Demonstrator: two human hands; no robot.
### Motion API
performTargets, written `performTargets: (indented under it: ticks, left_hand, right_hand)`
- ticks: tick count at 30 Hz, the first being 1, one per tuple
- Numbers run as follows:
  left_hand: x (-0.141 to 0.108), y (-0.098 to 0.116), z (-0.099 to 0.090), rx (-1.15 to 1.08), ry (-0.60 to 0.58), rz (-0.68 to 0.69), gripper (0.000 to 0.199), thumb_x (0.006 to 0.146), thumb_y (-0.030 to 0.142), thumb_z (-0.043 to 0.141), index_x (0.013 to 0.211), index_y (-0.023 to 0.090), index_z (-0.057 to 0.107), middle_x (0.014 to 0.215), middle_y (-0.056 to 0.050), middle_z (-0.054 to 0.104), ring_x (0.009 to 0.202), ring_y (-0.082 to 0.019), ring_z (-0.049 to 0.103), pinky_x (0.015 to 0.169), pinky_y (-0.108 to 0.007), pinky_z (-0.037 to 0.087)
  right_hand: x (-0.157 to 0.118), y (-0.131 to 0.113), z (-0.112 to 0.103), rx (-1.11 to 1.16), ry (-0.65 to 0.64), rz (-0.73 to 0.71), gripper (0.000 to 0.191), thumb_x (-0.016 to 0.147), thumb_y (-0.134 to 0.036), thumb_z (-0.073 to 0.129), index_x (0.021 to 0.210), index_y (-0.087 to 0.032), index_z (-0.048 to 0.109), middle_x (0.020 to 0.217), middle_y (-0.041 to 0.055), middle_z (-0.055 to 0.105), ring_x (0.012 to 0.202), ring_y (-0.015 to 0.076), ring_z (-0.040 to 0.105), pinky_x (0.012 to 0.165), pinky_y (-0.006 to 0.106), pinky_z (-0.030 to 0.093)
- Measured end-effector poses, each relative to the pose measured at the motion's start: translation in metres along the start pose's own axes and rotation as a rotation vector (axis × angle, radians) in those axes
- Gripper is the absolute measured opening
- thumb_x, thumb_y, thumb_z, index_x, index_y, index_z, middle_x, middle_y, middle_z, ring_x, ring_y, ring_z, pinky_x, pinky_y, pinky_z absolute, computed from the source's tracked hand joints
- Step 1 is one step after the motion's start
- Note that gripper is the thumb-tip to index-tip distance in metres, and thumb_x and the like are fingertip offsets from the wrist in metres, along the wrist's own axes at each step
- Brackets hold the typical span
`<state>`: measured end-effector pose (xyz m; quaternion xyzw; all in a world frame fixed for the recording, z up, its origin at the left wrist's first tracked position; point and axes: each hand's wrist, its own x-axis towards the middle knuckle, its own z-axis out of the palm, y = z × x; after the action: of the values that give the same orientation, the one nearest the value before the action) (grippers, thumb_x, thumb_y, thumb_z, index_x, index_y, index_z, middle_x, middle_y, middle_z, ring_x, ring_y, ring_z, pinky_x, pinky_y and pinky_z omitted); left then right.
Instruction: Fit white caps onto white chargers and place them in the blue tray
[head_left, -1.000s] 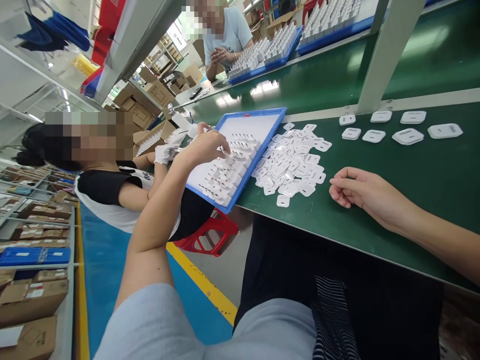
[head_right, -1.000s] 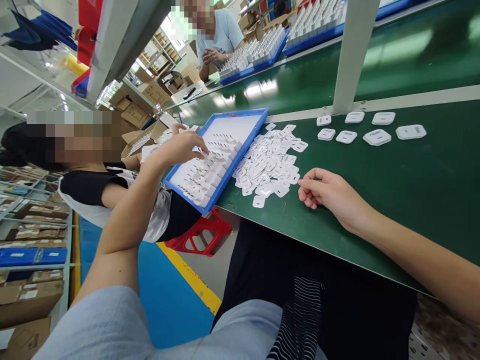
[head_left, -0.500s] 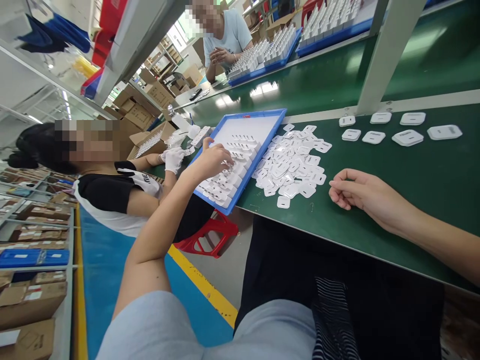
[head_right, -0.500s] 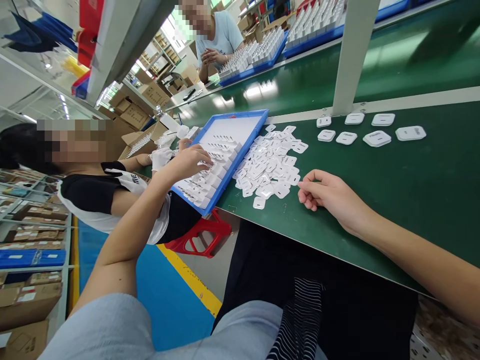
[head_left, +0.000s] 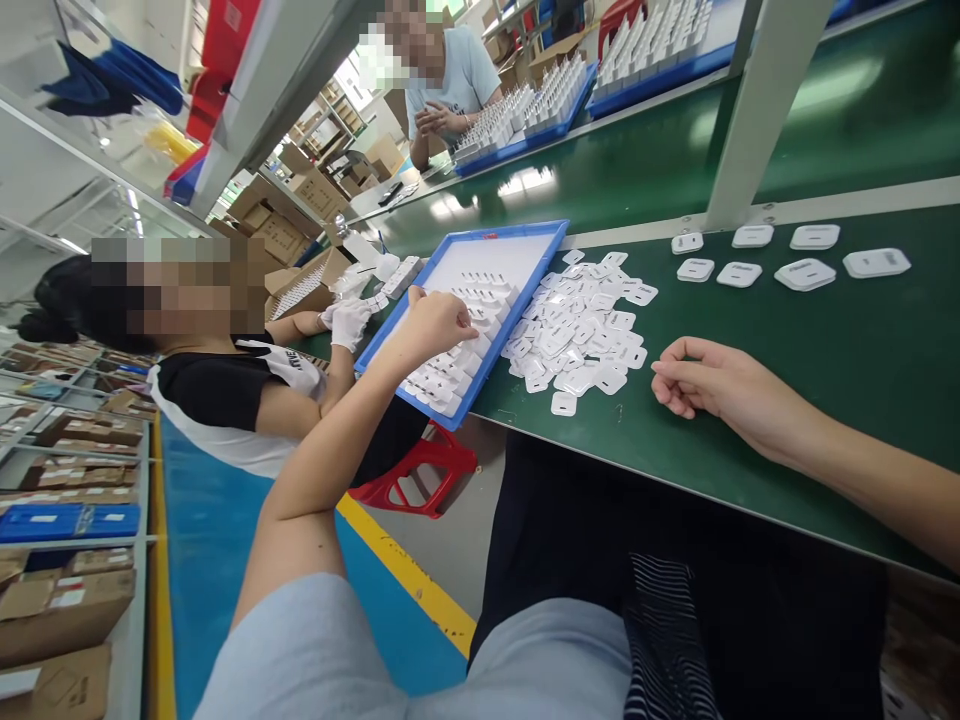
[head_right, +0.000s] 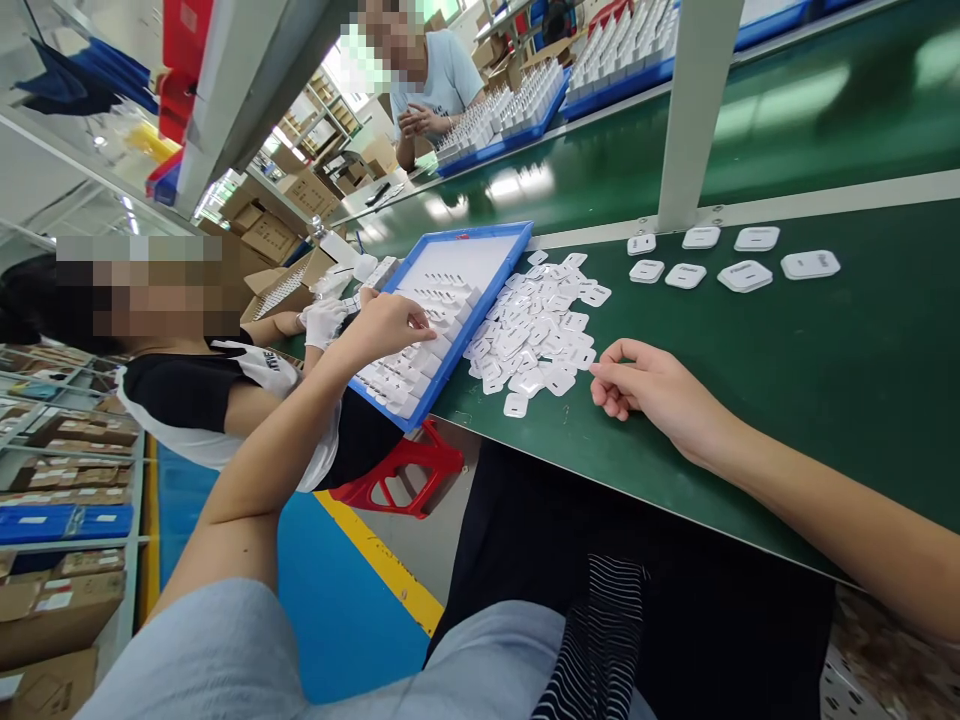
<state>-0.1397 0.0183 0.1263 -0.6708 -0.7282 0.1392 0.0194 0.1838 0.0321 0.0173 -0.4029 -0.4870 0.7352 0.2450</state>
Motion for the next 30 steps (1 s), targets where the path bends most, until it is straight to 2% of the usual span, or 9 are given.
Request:
performTargets:
  ticks: [5,8,10,14,18,23,26,30]
  left_hand:
    - [-0.006,0.003,-0.012,0.035,0.095,-0.016,0.016,0.083,0.027,0.063,0.074,0.016,0.069,0.076,-0.005,0.072,0.078,-0.023,0.064,0.095,-0.049,0.032]
    - [-0.012,0.005,-0.021,0.095,0.148,0.056,0.014,0.087,0.024,0.059,0.087,0.016,0.070,0.089,-0.009,0.075,0.086,-0.026,0.066,0.095,-0.049,0.035]
    - [-0.015,0.005,-0.023,0.152,0.133,0.132,0.016,0.089,0.021,0.056,0.096,0.016,0.070,0.094,-0.010,0.076,0.090,-0.027,0.067,0.092,-0.046,0.038]
    - [-0.016,-0.004,-0.019,0.188,0.111,0.260,0.022,0.092,0.018,0.050,0.100,0.017,0.070,0.094,-0.009,0.077,0.086,-0.025,0.069,0.086,-0.040,0.042]
    - [-0.019,-0.016,-0.011,0.171,0.155,0.411,0.025,0.092,0.015,0.047,0.090,0.018,0.072,0.086,-0.006,0.078,0.082,-0.023,0.071,0.086,-0.039,0.042]
    - [-0.032,-0.020,-0.002,0.150,0.222,0.495,0.030,0.094,0.016,0.044,0.084,0.019,0.072,0.087,-0.007,0.078,0.084,-0.021,0.072,0.083,-0.037,0.043]
    - [-0.033,-0.018,-0.003,0.118,0.198,0.506,0.030,0.095,0.018,0.044,0.085,0.019,0.072,0.088,-0.006,0.078,0.086,-0.021,0.072,0.085,-0.037,0.043]
    - [-0.019,-0.015,-0.016,0.123,0.084,0.465,0.023,0.091,0.017,0.050,0.086,0.019,0.073,0.081,-0.004,0.077,0.078,-0.021,0.070,0.087,-0.038,0.043]
  right_hand:
    - [0.000,0.000,-0.001,-0.025,-0.011,-0.005,0.024,0.085,-0.036,0.065,0.075,-0.020,0.051,0.065,0.0006,0.061,0.057,0.0115,0.049,0.054,0.025,0.040]
    - [0.000,-0.001,0.000,-0.030,-0.002,-0.004,0.023,0.085,-0.035,0.064,0.075,-0.020,0.050,0.065,0.0003,0.061,0.056,0.0111,0.049,0.054,0.025,0.040]
    - [0.001,-0.001,0.000,-0.031,-0.003,-0.004,0.023,0.085,-0.035,0.064,0.074,-0.020,0.050,0.064,0.0002,0.061,0.056,0.0111,0.049,0.053,0.025,0.040]
    - [0.001,0.000,0.000,-0.035,-0.012,-0.010,0.023,0.085,-0.035,0.063,0.074,-0.021,0.050,0.063,0.0000,0.061,0.055,0.0110,0.049,0.053,0.025,0.040]
    - [0.002,0.001,0.000,-0.046,-0.004,-0.020,0.022,0.086,-0.035,0.062,0.074,-0.020,0.051,0.064,-0.0001,0.061,0.055,0.0109,0.049,0.053,0.025,0.040]
    - [0.004,0.003,0.001,-0.051,-0.001,-0.036,0.022,0.085,-0.035,0.063,0.073,-0.021,0.052,0.064,0.0001,0.062,0.055,0.0115,0.050,0.053,0.026,0.040]
    - [0.004,0.004,0.001,-0.057,-0.001,-0.038,0.022,0.086,-0.035,0.063,0.073,-0.021,0.052,0.064,0.0002,0.062,0.054,0.0117,0.050,0.052,0.027,0.040]
    - [0.004,0.004,0.000,-0.048,0.002,-0.043,0.021,0.087,-0.034,0.062,0.073,-0.021,0.052,0.064,-0.0001,0.062,0.054,0.0116,0.050,0.052,0.027,0.040]
